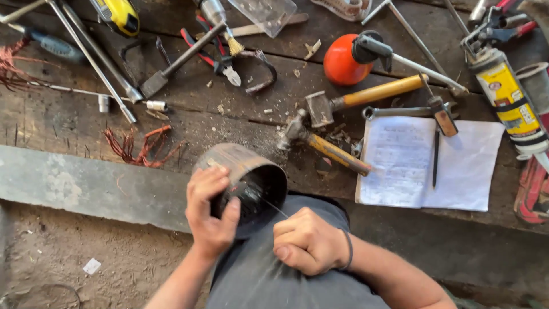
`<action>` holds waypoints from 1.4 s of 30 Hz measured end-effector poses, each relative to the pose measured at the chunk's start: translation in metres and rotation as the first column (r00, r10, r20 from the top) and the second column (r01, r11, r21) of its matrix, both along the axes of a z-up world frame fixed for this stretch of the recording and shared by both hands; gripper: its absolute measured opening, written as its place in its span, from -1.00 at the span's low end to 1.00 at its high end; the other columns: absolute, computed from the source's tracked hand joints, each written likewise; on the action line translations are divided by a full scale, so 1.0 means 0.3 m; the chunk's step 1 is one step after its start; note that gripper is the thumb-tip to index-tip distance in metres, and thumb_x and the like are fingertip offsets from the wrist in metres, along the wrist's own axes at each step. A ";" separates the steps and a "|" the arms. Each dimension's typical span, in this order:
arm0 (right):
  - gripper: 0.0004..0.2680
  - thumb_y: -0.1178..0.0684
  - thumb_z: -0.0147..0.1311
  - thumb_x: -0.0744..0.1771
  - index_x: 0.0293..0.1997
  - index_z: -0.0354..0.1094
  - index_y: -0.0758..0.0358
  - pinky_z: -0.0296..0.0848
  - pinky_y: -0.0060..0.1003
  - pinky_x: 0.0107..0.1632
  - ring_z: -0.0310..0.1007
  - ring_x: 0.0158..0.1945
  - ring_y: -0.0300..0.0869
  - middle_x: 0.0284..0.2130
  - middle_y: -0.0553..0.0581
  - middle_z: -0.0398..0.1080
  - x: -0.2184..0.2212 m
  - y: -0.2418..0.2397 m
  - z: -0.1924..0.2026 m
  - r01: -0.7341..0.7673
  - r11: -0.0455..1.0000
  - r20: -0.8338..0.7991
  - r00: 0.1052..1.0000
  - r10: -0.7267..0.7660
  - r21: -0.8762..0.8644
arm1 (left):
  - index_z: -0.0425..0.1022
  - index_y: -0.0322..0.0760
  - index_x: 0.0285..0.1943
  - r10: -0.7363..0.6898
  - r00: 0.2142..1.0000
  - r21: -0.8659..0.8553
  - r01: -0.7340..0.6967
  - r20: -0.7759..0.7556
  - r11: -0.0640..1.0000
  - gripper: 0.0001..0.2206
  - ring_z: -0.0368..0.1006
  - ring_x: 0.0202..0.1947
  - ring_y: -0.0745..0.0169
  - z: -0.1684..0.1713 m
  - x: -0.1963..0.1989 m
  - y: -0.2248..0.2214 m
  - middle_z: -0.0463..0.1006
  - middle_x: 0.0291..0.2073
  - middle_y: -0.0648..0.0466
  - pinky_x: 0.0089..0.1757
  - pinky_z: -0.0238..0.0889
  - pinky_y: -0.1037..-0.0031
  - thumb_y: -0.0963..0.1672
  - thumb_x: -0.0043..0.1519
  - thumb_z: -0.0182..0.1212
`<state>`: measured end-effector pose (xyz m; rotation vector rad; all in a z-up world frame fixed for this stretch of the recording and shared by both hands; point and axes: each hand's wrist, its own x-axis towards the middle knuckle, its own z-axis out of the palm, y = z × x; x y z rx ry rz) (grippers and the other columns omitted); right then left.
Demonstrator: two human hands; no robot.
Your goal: Repairing an electric motor stator by tapping components with a hammer and threading wire through slots.
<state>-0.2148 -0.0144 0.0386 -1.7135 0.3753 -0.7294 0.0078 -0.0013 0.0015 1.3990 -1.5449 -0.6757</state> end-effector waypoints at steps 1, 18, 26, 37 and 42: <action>-0.62 -0.09 -0.42 0.48 -0.48 0.15 0.24 0.13 -0.15 -0.51 0.13 -0.61 0.02 -0.58 0.12 0.16 0.013 -0.012 -0.003 0.021 1.000 -0.012 1.000 -0.021 0.005 | 0.44 -0.28 0.07 -0.005 1.000 -0.007 0.005 0.011 1.000 -0.76 0.42 0.24 -0.04 -0.001 -0.006 0.002 0.57 0.11 -0.08 0.39 0.08 0.03 -0.15 0.24 0.19; -0.50 -0.19 -0.05 0.50 -0.69 -0.02 0.09 -0.17 -0.26 -0.60 -0.15 -0.77 -0.20 -0.73 -0.02 0.08 -0.079 0.043 0.081 0.356 0.843 0.531 0.659 -0.533 0.404 | 0.43 -0.28 0.09 -0.016 0.942 0.119 0.060 -0.336 0.991 -0.72 0.46 0.25 -0.04 -0.083 0.155 -0.104 0.54 0.12 -0.12 0.41 0.18 0.06 -0.05 0.31 0.16; -0.53 -0.23 -0.17 0.53 -0.59 0.01 0.11 -0.09 -0.27 -0.56 -0.20 -0.66 -0.17 -0.58 0.00 0.08 -0.078 0.054 0.036 0.127 0.947 0.506 0.820 -0.267 0.294 | 0.42 -0.25 0.09 -0.022 0.952 0.100 0.055 -0.304 0.993 -0.68 0.44 0.26 -0.01 -0.078 0.136 -0.080 0.54 0.13 -0.11 0.42 0.14 0.03 0.01 0.29 0.17; -0.54 -0.20 -0.16 0.51 -0.61 0.01 0.13 -0.10 -0.26 -0.58 -0.20 -0.69 -0.16 -0.62 0.02 0.07 -0.037 0.050 0.028 0.141 0.938 0.476 0.832 -0.286 0.317 | 0.44 -0.21 0.08 -0.012 0.975 0.094 0.034 -0.223 0.995 -0.74 0.39 0.30 0.00 -0.045 0.096 -0.046 0.55 0.14 -0.05 0.42 0.08 0.05 -0.05 0.28 0.16; -0.56 -0.17 -0.15 0.50 -0.61 -0.05 0.11 -0.19 -0.27 -0.59 -0.27 -0.69 -0.19 -0.64 0.01 0.03 -0.030 0.073 -0.002 0.222 0.919 0.484 0.796 -0.364 0.326 | 0.46 -0.20 0.07 -0.008 0.979 0.100 0.028 -0.202 0.995 -0.76 0.39 0.30 0.02 -0.044 0.087 -0.039 0.55 0.15 -0.03 0.44 0.04 0.04 -0.09 0.26 0.16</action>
